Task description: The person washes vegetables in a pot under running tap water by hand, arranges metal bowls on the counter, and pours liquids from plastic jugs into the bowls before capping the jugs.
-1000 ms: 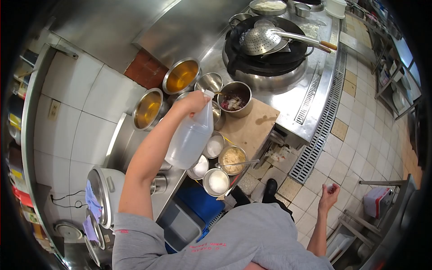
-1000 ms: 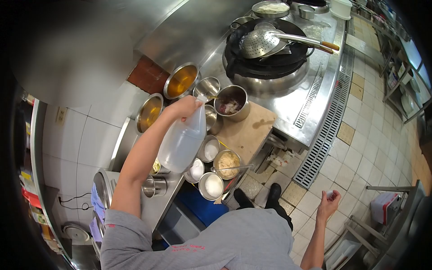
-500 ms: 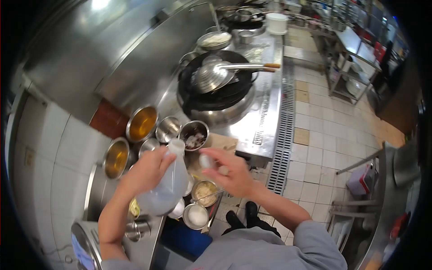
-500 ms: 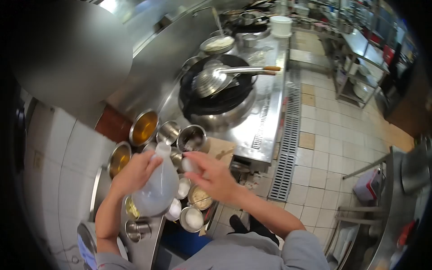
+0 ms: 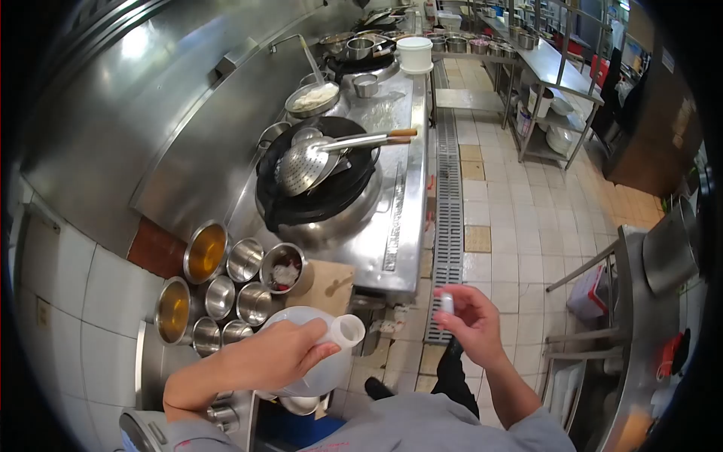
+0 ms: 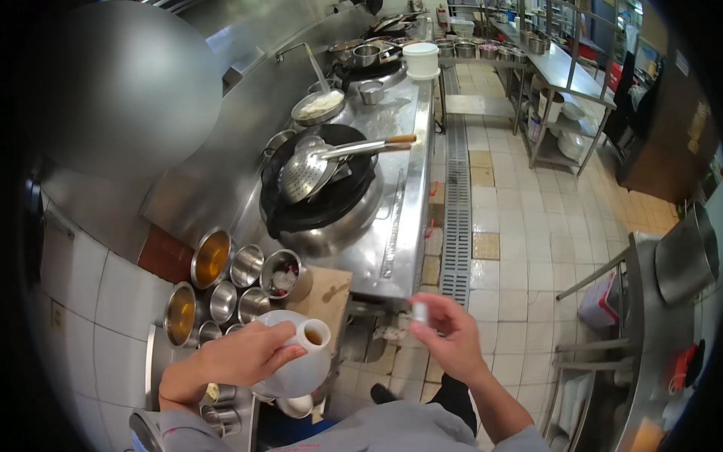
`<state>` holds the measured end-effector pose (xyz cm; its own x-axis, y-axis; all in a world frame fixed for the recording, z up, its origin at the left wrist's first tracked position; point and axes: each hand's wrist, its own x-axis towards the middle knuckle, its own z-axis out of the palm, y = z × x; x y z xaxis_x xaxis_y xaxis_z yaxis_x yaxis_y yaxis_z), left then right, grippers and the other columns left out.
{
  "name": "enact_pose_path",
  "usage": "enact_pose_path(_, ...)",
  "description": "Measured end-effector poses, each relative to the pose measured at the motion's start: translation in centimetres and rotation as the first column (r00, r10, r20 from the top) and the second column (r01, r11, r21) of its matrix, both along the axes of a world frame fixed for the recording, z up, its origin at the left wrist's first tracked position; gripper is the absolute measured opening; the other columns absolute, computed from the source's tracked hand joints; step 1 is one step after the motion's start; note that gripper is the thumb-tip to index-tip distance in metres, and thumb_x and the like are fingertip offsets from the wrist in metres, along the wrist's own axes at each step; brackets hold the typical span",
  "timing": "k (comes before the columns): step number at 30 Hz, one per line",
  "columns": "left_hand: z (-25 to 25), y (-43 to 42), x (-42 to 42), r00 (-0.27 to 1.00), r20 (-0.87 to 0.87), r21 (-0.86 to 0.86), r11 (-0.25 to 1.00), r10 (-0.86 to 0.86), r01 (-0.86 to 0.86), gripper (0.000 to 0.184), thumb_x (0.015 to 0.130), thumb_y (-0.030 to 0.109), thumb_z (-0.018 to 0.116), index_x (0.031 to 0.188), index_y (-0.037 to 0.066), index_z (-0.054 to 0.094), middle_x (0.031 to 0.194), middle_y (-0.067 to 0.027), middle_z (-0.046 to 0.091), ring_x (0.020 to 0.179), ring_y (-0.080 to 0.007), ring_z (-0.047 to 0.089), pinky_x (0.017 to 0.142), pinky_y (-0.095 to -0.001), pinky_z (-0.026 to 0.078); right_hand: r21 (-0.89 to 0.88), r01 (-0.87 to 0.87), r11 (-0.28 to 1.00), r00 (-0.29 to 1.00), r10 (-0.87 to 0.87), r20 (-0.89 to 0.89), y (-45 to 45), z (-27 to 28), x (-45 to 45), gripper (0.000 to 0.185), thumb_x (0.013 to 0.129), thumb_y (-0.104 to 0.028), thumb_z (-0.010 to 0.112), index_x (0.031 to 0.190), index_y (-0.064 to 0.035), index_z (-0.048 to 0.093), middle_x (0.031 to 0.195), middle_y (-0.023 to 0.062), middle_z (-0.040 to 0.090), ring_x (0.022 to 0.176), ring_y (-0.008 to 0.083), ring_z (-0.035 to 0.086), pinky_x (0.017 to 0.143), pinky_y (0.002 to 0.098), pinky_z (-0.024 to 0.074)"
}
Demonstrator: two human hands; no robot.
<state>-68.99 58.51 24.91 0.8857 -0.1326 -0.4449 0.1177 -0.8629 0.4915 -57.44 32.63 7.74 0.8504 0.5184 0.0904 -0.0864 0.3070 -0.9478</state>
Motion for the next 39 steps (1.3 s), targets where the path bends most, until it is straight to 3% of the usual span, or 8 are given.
enact_pose_path(4,0.9,-4.0,6.2,0.983,0.159,0.084,0.991,0.090,-0.104,0.023,0.096,0.027,0.056,0.096,0.003,0.055,0.076,-0.0236,0.061,0.075,-0.0465,0.059,0.064,-0.0487,0.046,-0.076,0.169,0.983,0.977,-0.178,-0.117,-9.7,-3.3,6.3,0.037,0.085,0.006,0.055,0.121,0.0016,0.053,0.111,0.0150,0.062,0.080,0.0172,0.065,0.065,0.0294,0.0561)
enact_pose_path(9,-0.4,-8.0,15.2,0.919,0.321,-0.135,0.972,0.228,-0.194,0.020,0.095,0.021,0.058,0.099,0.001,0.058,0.076,-0.0190,0.062,0.071,-0.0394,0.061,0.061,-0.0411,0.045,-0.084,0.294,0.952,0.925,-0.306,-0.227,-20.9,-3.6,13.2,0.033,0.085,-0.004,0.042,0.115,0.0018,0.052,0.100,0.0181,0.063,0.065,0.0185,0.061,0.052,0.0303,0.0538)
enact_pose_path(20,-0.2,-14.1,37.7,0.961,0.267,-0.189,0.982,0.073,-0.023,0.023,0.098,0.023,0.055,0.095,-0.001,0.058,0.066,-0.0154,0.055,0.057,-0.0293,0.050,0.056,-0.0366,0.042,-0.162,0.284,0.945,0.944,-0.305,-0.127,-25.3,-3.4,34.8,0.024,0.092,-0.013,0.060,0.112,0.0001,0.059,0.096,0.0089,0.064,0.060,0.0077,0.053,0.047,0.0226,0.0436)
enact_pose_path(26,-0.1,-14.7,52.7,0.976,0.218,-0.083,0.996,-0.025,0.044,0.031,0.099,0.030,0.053,0.093,0.000,0.056,0.064,-0.0208,0.057,0.059,-0.0374,0.056,0.057,-0.0430,0.043,-0.527,0.418,0.740,0.881,-0.472,0.035,-31.2,-15.7,51.4,0.023,0.092,-0.020,0.061,0.104,-0.0007,0.062,0.079,0.0053,0.062,0.050,0.0082,0.052,0.040,0.0217,0.0407)
enact_pose_path(31,1.9,-14.6,66.8,0.967,0.253,0.006,0.999,-0.034,0.033,0.031,0.099,0.030,0.050,0.092,0.000,0.054,0.071,-0.0242,0.060,0.068,-0.0449,0.057,0.061,-0.0479,0.043,-0.796,0.370,0.479,0.658,-0.740,-0.139,-42.2,-30.8,53.2,0.031,0.090,-0.027,0.059,0.070,-0.0022,0.055,0.052,0.0068,0.051,0.037,0.0178,0.049,0.031,0.0333,0.0370)
enact_pose_path(32,1.8,-14.5,69.5,0.950,0.308,-0.005,0.999,-0.043,0.047,0.031,0.099,0.030,0.050,0.091,0.000,0.054,0.073,-0.0246,0.060,0.070,-0.0456,0.057,0.062,-0.0485,0.043,-0.829,0.290,0.479,0.632,-0.746,-0.210,-46.1,-37.3,51.1,0.021,0.087,-0.021,0.054,0.083,-0.0007,0.059,0.051,0.0061,0.047,0.036,0.0169,0.046,0.032,0.0319,0.0358)
enact_pose_path(34,2.9,-15.1,74.7,0.952,0.305,0.007,1.000,-0.013,0.011,0.031,0.100,0.029,0.049,0.091,0.000,0.054,0.076,-0.0256,0.060,0.075,-0.0473,0.056,0.066,-0.0498,0.044,-0.895,0.229,0.382,0.417,-0.870,-0.264,-46.5,-37.8,47.2,0.042,0.092,-0.031,0.049,0.065,0.0007,0.054,0.044,0.0085,0.045,0.033,0.0202,0.044,0.031,0.0363,0.0354)
enact_pose_path(39,2.2,-14.7,87.2,0.923,0.384,-0.002,0.999,0.040,-0.042,0.031,0.100,0.028,0.049,0.091,-0.001,0.053,0.075,-0.0257,0.059,0.075,-0.0468,0.056,0.066,-0.0484,0.043,-0.922,0.044,0.386,-0.006,-0.922,-0.386,-44.3,-38.8,47.9,0.046,0.093,-0.035,0.047,0.064,0.0008,0.054,0.044,0.0087,0.044,0.034,0.0208,0.045,0.033,0.0374,0.0358)
